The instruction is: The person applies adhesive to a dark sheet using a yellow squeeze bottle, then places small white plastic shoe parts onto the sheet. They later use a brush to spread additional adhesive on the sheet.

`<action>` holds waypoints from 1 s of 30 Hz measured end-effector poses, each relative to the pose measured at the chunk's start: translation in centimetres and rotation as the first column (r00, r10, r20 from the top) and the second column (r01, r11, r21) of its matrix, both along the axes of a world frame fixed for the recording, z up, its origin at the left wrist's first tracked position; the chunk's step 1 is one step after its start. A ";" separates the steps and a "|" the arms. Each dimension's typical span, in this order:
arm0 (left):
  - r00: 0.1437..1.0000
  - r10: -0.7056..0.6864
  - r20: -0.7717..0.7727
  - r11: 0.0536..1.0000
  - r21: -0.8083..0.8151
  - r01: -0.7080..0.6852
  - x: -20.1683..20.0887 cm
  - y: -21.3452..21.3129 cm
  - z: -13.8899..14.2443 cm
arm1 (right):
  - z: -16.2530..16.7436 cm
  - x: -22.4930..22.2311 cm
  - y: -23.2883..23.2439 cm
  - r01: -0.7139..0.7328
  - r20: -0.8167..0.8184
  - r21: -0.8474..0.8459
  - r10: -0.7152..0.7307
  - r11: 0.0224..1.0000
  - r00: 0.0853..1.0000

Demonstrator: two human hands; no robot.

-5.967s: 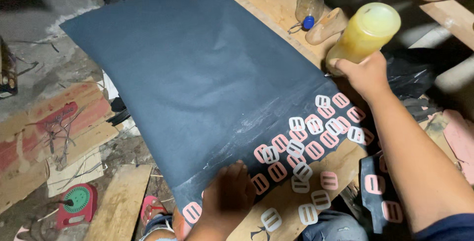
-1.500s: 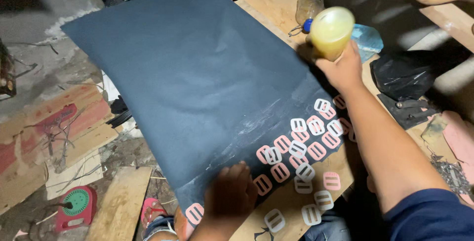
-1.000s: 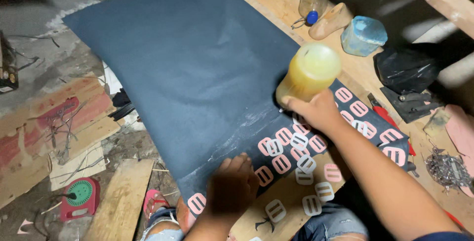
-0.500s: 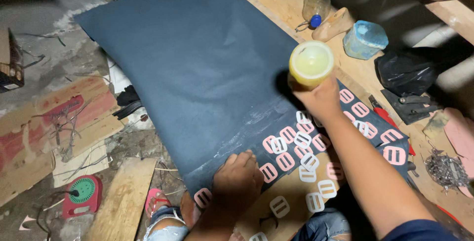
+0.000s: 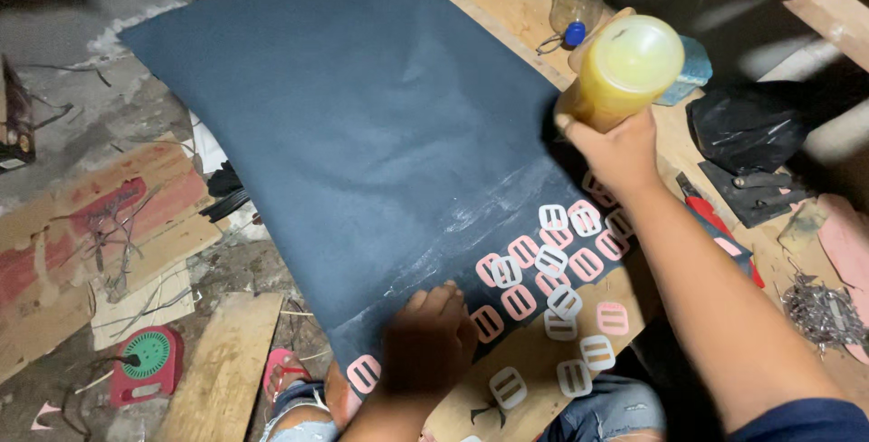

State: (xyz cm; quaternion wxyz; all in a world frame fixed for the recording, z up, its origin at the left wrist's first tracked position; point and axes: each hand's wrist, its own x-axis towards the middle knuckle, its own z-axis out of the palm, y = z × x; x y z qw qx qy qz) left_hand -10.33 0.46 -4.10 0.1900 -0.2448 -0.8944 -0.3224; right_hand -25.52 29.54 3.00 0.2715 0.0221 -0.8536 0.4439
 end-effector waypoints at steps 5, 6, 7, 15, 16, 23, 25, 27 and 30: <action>0.996 -0.020 0.084 0.999 -0.023 0.022 -0.1 0.1 -0.1 | -3.1 3.2 -5.1 -0.265 0.157 -0.310 0.324 0.913 0.933; 0.994 -0.019 0.109 0.999 -0.027 0.022 -0.1 0.1 -0.1 | -3.5 3.3 -5.6 -0.306 0.088 -0.101 0.315 0.947 0.945; 0.992 -0.010 0.128 0.999 -0.030 0.014 -0.1 0.1 -0.1 | -3.8 3.3 -6.0 -0.319 0.020 0.113 0.319 0.941 0.948; 0.998 0.001 0.067 1.000 0.029 -0.003 0.0 0.1 -0.1 | -1.4 -3.6 0.9 0.068 0.017 -0.018 -0.068 0.998 0.998; 0.997 -0.006 0.079 1.000 0.018 0.005 -0.1 0.0 -0.2 | -1.1 -4.1 1.5 0.068 -0.057 0.079 -0.063 0.995 0.996; 0.998 -0.010 0.056 0.999 0.047 0.007 0.1 0.1 -0.6 | -1.9 -1.9 -1.7 -0.074 0.123 -0.117 0.088 0.990 0.989; 1.000 0.004 -0.027 1.000 0.015 -0.003 0.1 0.0 -0.6 | -3.2 0.0 -3.8 -0.137 0.165 -0.129 0.158 0.982 0.974; 0.986 0.016 -0.163 0.997 -0.074 -0.028 0.2 0.0 -0.6 | -3.8 0.5 -4.0 -0.264 -0.001 0.183 0.269 0.947 0.963; 0.998 -0.001 -0.062 0.999 -0.032 -0.001 0.0 0.1 -0.8 | -4.2 -0.7 -2.4 -0.185 -0.017 0.266 0.197 0.946 0.980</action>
